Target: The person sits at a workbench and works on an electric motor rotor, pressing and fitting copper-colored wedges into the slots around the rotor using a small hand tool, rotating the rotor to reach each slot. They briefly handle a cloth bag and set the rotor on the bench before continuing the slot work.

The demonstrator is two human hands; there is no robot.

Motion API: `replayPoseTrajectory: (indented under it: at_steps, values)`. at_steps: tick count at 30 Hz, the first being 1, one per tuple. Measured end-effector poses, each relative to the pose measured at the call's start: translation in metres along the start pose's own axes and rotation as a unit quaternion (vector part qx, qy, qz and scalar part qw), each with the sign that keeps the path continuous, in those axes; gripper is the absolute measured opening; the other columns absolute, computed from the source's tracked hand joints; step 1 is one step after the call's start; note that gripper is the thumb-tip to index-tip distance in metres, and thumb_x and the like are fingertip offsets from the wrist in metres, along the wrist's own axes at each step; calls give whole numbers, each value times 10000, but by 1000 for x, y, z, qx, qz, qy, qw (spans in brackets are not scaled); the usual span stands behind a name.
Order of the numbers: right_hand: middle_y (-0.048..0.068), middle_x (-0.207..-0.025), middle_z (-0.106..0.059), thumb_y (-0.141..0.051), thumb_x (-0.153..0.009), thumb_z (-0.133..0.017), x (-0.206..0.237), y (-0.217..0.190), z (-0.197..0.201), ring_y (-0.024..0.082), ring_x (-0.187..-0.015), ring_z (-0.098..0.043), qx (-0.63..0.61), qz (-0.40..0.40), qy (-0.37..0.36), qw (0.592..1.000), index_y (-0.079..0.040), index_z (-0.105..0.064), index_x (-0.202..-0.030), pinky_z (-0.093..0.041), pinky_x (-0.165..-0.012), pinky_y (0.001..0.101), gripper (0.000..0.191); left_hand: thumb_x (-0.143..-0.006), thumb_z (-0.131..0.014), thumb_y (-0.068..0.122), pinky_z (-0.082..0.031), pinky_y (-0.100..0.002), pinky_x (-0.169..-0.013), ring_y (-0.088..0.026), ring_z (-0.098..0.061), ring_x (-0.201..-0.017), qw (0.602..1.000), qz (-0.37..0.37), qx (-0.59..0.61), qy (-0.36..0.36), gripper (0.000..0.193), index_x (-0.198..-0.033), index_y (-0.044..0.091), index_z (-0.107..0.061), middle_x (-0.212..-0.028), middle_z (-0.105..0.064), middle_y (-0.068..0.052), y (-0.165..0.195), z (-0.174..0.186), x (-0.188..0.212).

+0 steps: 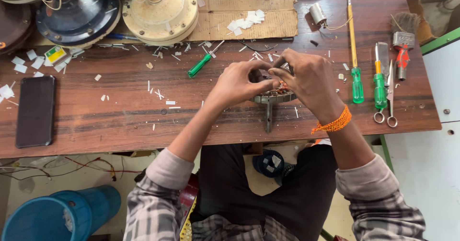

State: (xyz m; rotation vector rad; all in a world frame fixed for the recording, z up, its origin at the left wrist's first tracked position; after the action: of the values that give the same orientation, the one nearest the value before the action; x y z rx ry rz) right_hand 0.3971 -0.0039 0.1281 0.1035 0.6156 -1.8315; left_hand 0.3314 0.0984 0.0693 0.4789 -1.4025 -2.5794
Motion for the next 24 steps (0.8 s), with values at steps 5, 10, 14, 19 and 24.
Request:
replayPoseTrajectory:
  at_steps: [5,10,14,19,24]
  values:
    - [115,-753,-700,-196,-912,-817,3,-14,11,210,-630,-658,-45,-22,-1,999,-44,-718,-948,-490,-577,358,185,-892,-766,325,-468,-342,-617,-145,-616,-684,987,60,68,-130,287,-1055,90,-794,-770,-721,-88,-22,-23,-9]
    - [91,-749,-699,-184,-891,-814,31,-27,16,156,-575,-621,-109,-88,-43,989,-33,-719,-946,-480,-547,332,187,-860,-789,161,-587,-314,-759,-107,-717,-830,973,-89,147,-154,253,-1110,123,-795,-926,-791,-32,-3,-10,-5]
    - [96,-729,-699,-185,-888,-811,50,-43,10,179,-580,-646,-100,-76,-21,992,-44,-720,-929,-493,-558,332,172,-857,-800,150,-572,-338,-764,-151,-714,-800,975,-150,80,-144,204,-1057,110,-814,-894,-774,-45,6,-4,-5]
    - [118,-786,-698,-142,-896,-799,84,-52,-11,248,-637,-671,-91,-44,45,994,-51,-694,-907,-506,-597,345,140,-881,-788,193,-578,-341,-795,-170,-739,-836,974,-167,69,-139,196,-1067,132,-807,-925,-786,-37,18,2,-2]
    - [147,-851,-695,0,-879,-704,115,-29,-33,288,-713,-684,-103,-70,121,985,-7,-694,-974,-520,-638,350,96,-807,-868,325,-585,-341,-814,-172,-731,-967,970,-189,89,-122,479,-1227,164,-703,-1058,-755,-18,38,10,17]
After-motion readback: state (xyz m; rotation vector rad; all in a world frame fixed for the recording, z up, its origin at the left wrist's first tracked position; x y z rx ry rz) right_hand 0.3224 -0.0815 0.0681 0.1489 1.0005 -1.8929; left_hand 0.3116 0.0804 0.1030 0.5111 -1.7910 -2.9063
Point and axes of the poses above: each hand's wrist, its own x-axis away from the middle knuckle, its own z-axis out of the back of the hand, y = z × x, the point moved 10 cm from there along -x, towards the middle knuckle
